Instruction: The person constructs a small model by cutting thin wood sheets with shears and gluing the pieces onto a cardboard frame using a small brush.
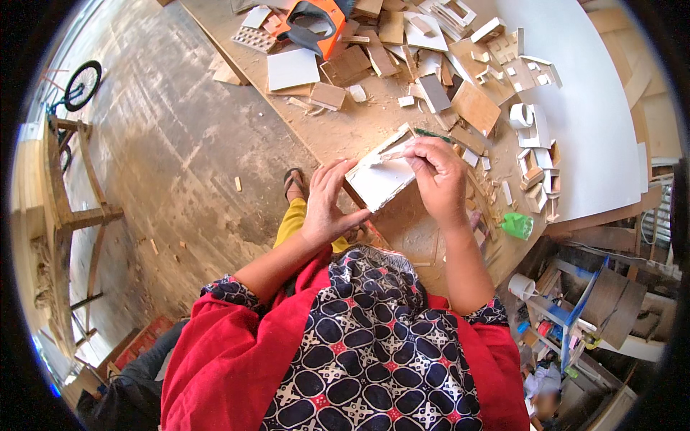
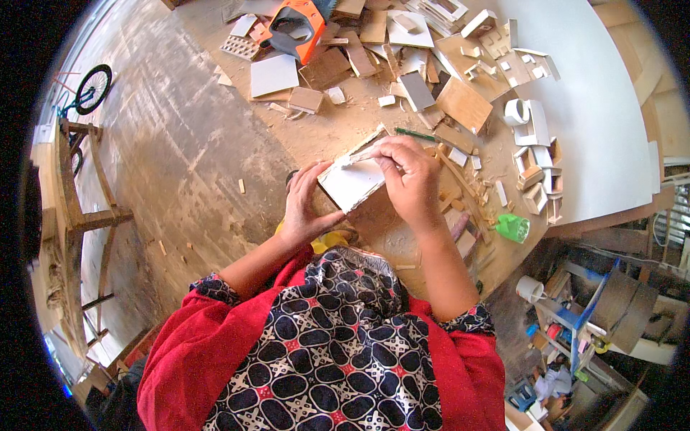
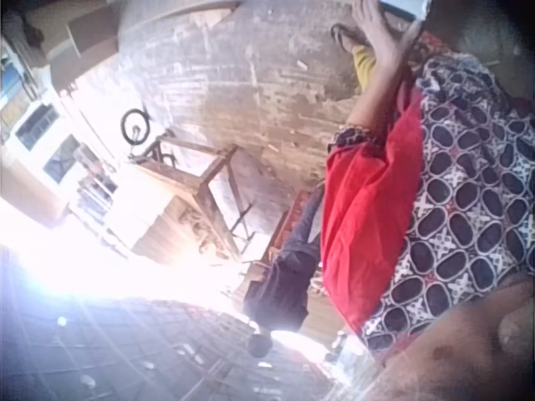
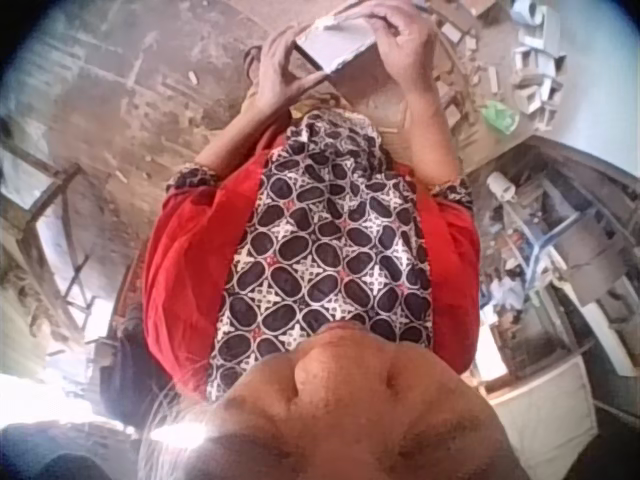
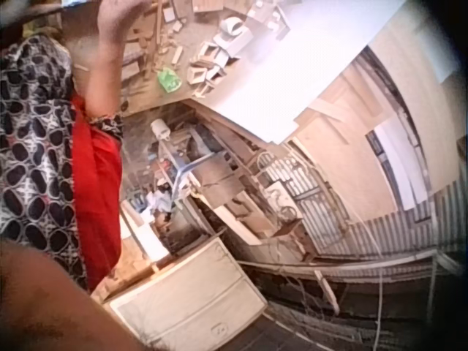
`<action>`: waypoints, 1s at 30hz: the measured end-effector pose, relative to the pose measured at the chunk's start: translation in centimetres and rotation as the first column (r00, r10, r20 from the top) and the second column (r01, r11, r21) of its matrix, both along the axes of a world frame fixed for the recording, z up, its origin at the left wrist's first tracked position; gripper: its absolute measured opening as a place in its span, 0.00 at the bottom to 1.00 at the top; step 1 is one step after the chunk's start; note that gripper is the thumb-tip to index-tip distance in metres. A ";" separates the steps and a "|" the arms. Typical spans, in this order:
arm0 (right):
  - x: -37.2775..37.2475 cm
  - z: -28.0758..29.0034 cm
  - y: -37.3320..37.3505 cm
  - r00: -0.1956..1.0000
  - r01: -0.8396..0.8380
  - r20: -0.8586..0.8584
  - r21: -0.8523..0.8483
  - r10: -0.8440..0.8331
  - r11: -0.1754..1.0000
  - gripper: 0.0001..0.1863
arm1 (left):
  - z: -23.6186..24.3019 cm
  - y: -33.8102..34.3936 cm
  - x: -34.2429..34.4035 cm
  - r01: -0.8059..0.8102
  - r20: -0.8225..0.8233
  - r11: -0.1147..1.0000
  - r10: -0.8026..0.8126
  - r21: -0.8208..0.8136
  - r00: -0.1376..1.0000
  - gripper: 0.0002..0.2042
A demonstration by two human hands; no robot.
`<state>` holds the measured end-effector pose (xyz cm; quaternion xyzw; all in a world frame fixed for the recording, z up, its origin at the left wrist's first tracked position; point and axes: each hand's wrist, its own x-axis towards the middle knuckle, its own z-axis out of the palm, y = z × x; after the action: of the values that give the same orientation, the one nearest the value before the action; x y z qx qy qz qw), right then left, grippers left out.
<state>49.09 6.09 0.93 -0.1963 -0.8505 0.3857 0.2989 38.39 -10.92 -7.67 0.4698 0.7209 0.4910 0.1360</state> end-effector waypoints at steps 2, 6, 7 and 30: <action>-0.1 -0.2 0.1 1.000 -0.017 -0.019 -0.061 0.016 0.998 0.05 | -0.2 -0.1 0.0 -0.011 -0.005 1.000 0.011 0.014 1.000 0.42; -0.3 -0.8 -0.4 0.993 -0.116 0.023 -0.104 0.119 0.988 0.04 | -0.2 0.0 0.0 -0.004 -0.010 1.000 0.004 0.002 1.000 0.41; -0.5 -1.0 -0.2 0.992 -0.126 0.018 -0.077 0.128 0.989 0.04 | -0.4 0.0 0.0 -0.007 -0.013 1.000 0.007 0.018 1.000 0.41; -2.9 0.8 0.7 0.946 -0.253 0.194 -0.064 0.261 0.965 0.06 | -0.2 0.0 0.0 -0.004 -0.018 1.000 0.004 -0.002 1.000 0.40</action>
<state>46.23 6.77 1.77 -0.1272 -0.8871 0.4158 0.1550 38.35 -10.96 -7.87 0.4728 0.7235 0.4862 0.1292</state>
